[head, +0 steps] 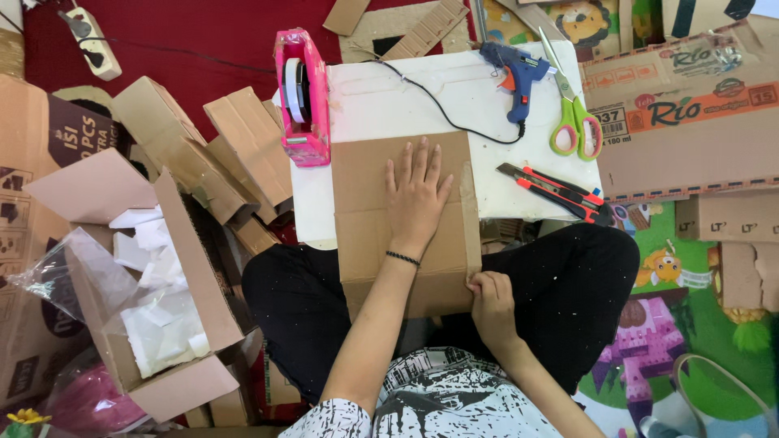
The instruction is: The person cuts a cardboard sheet using a box cutter and shears, then folds it into a rectangular tube and inserts a white foam block into one end.
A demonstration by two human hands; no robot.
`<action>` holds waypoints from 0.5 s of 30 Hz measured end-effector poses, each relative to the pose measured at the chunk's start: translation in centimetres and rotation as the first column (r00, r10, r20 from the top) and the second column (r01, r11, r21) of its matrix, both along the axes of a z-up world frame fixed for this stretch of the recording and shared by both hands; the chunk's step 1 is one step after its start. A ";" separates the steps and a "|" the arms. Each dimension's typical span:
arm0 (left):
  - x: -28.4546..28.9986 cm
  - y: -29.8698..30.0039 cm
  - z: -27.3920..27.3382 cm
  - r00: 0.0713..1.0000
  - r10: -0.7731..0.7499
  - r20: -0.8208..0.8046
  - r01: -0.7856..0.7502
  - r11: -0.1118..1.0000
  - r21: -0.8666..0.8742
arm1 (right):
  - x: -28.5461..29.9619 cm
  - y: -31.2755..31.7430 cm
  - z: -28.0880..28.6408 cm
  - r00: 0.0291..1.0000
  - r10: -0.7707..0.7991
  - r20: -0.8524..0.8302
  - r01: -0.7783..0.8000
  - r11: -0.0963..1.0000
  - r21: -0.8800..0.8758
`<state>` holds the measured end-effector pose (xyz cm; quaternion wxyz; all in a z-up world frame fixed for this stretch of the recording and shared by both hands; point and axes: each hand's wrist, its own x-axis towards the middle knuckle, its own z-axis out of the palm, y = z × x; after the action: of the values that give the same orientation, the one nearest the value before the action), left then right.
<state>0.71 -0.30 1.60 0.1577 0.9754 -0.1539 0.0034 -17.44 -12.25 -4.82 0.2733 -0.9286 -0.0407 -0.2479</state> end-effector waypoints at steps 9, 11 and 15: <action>0.0 0.1 0.1 1.000 -0.002 -0.016 0.002 1.000 -0.015 | -5.4 -0.7 -2.9 0.977 0.198 0.076 -0.201 0.978 0.047; 0.2 0.1 0.0 1.000 0.001 -0.018 -0.001 1.000 -0.016 | -3.6 -0.9 1.0 0.992 0.107 0.063 -0.112 0.990 0.084; -0.1 0.1 -0.1 1.000 -0.006 -0.018 0.006 1.000 -0.019 | -1.3 -1.7 4.1 0.995 -0.053 -0.088 0.072 0.972 0.223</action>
<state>0.62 -0.24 1.48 0.1681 0.9735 -0.1553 -0.0043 -18.72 -13.99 -0.76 0.3706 -0.9016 0.0282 -0.2212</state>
